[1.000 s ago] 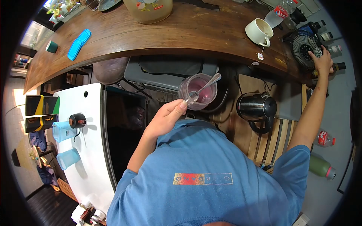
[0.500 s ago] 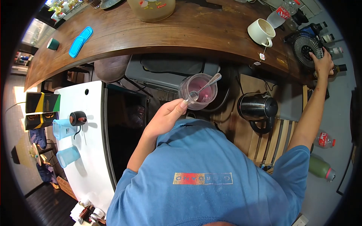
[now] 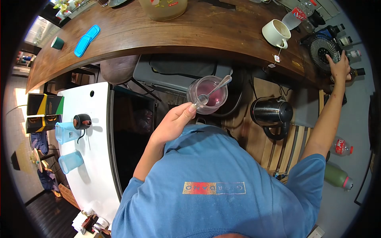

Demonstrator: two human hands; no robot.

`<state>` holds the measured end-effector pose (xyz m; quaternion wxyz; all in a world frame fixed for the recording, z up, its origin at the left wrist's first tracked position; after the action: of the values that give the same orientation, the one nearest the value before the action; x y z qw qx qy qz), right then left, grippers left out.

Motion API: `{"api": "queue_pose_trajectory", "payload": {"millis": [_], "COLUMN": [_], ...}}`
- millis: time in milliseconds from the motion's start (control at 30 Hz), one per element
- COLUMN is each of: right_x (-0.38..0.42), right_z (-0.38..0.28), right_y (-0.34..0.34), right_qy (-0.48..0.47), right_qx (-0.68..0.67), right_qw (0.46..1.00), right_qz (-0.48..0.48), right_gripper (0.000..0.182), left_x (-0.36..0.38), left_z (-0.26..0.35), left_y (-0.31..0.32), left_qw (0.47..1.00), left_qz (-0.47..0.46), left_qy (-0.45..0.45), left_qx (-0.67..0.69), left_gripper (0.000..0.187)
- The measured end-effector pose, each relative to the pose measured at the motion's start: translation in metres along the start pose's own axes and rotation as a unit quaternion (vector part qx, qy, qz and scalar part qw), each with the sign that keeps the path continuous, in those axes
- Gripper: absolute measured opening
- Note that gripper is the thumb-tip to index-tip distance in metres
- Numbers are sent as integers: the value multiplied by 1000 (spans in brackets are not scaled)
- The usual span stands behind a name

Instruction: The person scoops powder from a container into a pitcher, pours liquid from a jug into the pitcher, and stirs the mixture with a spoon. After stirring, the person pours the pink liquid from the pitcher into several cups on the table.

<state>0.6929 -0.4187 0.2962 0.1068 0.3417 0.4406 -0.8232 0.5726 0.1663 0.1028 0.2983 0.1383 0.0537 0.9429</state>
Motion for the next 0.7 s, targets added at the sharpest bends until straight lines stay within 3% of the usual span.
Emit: {"api": "queue_pose_trajectory", "payload": {"millis": [67,167,233,300,433,500,633,700], "right_x": [3,30,50,71,132,162,193,197], "right_z": [-5,-68,-115,-157,-267,-324,-416,-443], "right_y": [-8,-94,-148,-173,-197,-206,-235,-248], "right_qy": [1,32,56,7,43,15,-70,-87], "right_qx": [-5,-68,-144,-410,-764,-790,-829,-833], "right_qw": [999,992,980,900,643,591,506,494], "right_qz": [34,104,127,147,-24,-166,-228,-234], "right_gripper": [79,75,61,40,28,29,36,36], "left_x": [2,6,11,18,38,49,75,91], "left_z": [2,1,1,3,1,-1,2,0], "left_y": [-5,-13,-20,-27,-46,-57,-77,-88], "left_qw": [1000,999,999,997,994,992,986,983], "left_qz": [17,33,45,59,103,121,158,180], "left_qy": [10,24,31,40,19,17,40,39], "left_qx": [-21,0,-2,-2,33,34,36,25], "left_gripper": [36,35,35,35,36,36,40,39]}}
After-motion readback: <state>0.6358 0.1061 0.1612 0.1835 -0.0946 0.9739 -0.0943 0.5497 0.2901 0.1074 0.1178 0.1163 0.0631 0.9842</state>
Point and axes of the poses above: each hand's wrist, its own x-axis away from the middle knuckle, its own y-axis out of the palm, z = x × y, the point moved 7 cm from there along -x, towards the middle knuckle, and after that the axes turned 3 degrees about -y, right-handed, at the moved point
